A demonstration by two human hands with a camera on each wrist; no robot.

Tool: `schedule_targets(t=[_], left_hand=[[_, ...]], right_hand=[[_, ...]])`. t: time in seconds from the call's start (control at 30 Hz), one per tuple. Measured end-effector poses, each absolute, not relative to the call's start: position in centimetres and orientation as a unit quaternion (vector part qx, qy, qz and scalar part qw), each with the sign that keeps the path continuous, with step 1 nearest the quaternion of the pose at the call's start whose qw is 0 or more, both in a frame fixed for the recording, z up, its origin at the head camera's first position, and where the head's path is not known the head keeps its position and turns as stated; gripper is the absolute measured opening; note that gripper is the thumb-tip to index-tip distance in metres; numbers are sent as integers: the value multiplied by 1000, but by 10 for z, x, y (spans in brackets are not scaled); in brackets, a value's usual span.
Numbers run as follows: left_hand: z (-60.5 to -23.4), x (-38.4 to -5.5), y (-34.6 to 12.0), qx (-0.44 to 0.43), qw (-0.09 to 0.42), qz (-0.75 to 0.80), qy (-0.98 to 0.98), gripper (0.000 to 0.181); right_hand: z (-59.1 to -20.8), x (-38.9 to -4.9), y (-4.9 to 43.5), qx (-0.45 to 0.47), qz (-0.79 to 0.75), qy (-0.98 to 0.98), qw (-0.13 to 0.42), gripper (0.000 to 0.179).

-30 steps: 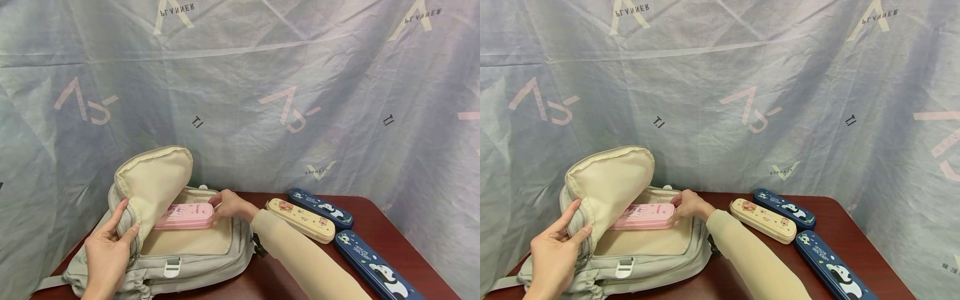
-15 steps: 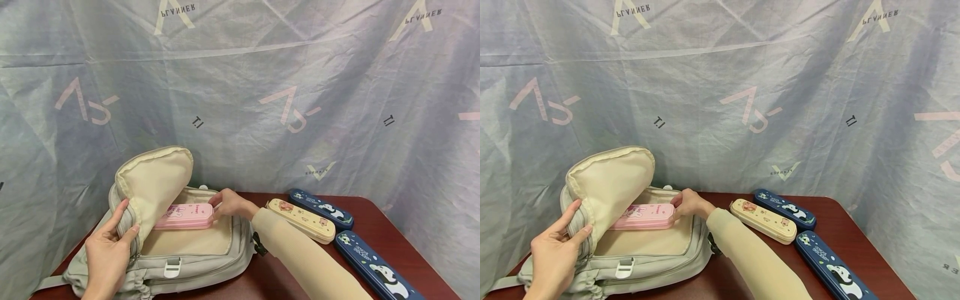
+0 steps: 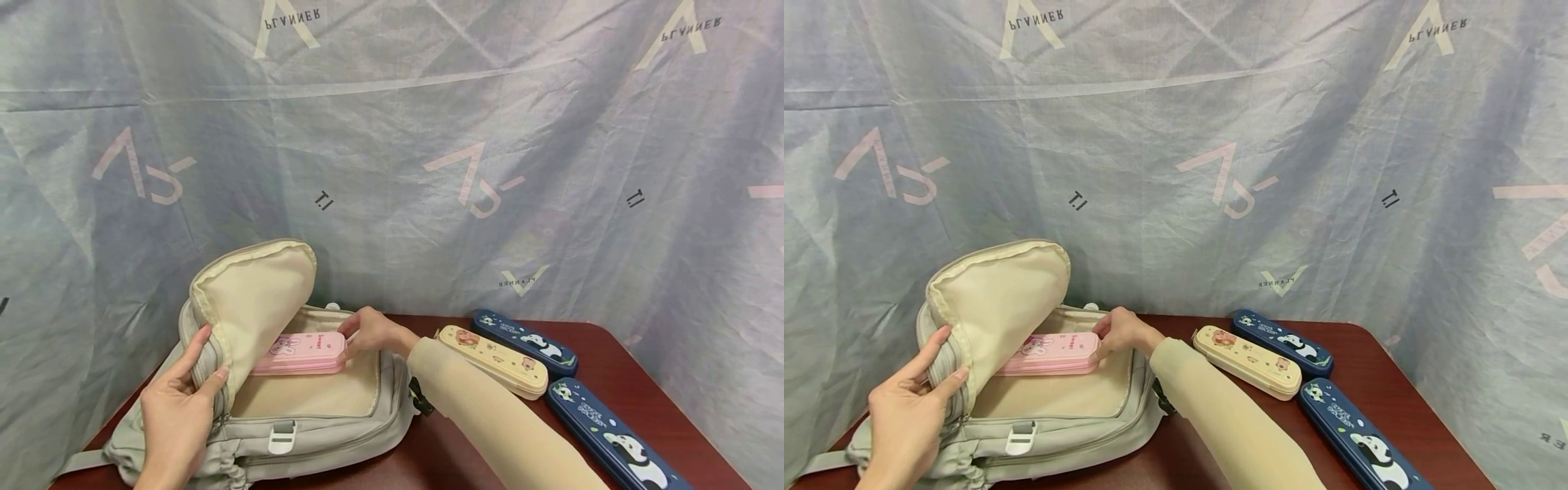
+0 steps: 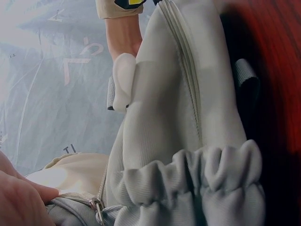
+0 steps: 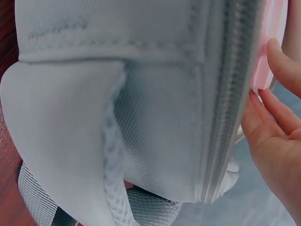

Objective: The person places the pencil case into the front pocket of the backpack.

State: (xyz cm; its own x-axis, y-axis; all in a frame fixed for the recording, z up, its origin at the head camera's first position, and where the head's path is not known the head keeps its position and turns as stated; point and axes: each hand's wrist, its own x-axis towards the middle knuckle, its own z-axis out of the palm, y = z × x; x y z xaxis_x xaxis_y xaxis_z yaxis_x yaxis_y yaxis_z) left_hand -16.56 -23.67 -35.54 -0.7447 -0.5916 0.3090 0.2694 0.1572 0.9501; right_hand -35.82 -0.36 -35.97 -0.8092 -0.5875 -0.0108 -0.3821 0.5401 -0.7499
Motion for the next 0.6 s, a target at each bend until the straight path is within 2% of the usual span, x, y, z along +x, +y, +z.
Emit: schedule_targets(t=[0.6], left_hand=[[-356,-165,-238,125,338,-637,-682,68]], right_hand=[[-361,-358,-2,-287,-377,870,139,50]])
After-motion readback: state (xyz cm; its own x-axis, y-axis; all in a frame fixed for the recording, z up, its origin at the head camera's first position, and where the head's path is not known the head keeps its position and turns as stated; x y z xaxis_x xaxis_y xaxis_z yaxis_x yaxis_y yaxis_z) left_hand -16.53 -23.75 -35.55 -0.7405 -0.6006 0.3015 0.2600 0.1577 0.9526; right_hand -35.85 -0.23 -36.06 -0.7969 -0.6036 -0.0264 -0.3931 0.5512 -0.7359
